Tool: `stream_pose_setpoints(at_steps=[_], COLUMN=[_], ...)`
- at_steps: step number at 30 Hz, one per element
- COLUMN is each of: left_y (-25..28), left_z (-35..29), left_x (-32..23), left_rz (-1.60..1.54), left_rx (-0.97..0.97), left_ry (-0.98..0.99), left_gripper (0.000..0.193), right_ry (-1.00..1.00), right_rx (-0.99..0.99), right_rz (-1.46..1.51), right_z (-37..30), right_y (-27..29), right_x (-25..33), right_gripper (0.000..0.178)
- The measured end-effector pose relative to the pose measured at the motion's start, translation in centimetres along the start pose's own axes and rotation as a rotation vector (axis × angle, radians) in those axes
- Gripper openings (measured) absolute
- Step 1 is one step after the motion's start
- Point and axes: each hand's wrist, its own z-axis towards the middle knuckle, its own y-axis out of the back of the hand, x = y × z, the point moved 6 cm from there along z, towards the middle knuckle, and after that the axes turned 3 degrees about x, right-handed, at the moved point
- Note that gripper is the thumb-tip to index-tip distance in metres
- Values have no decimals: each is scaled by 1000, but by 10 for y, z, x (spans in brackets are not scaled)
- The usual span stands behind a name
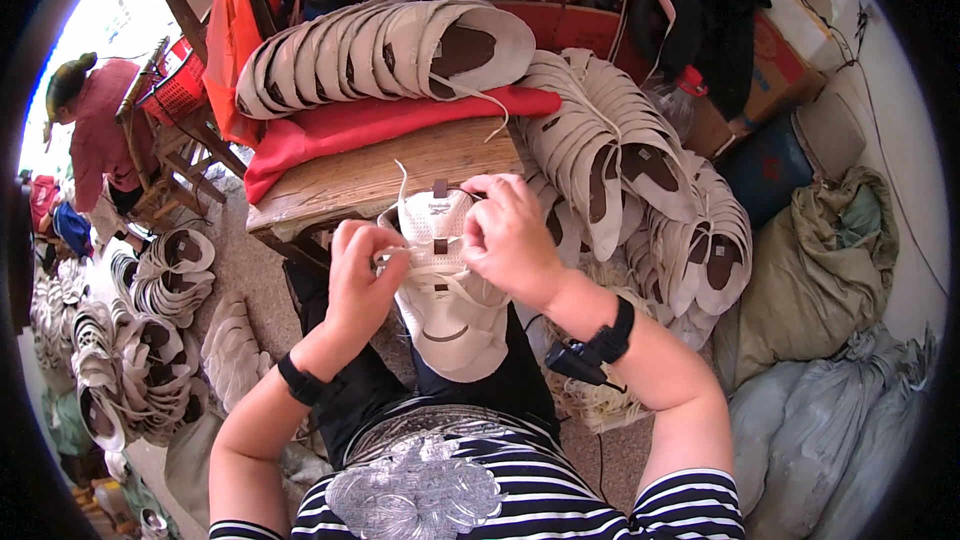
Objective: Lacing the eyelets of a white shoe in a workshop setting.
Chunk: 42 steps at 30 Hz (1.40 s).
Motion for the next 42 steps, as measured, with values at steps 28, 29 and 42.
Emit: stream_pose_setpoints(at_steps=[28, 29, 42], left_y=[16, 19, -3], left_z=[-27, -36, -55], left_x=[11, 19, 47], left_rz=[116, 115, -113], left_rx=[-13, 8, 220], left_ry=[-59, -34, 310], left_gripper=[20, 21, 11], right_ry=[179, 172, -712], right_rx=[-65, -104, 75], right_rz=[-368, -435, 1517], right_z=[3, 5, -3], right_y=[22, 38, -31], right_x=[15, 15, -25], right_gripper=[17, 19, 12])
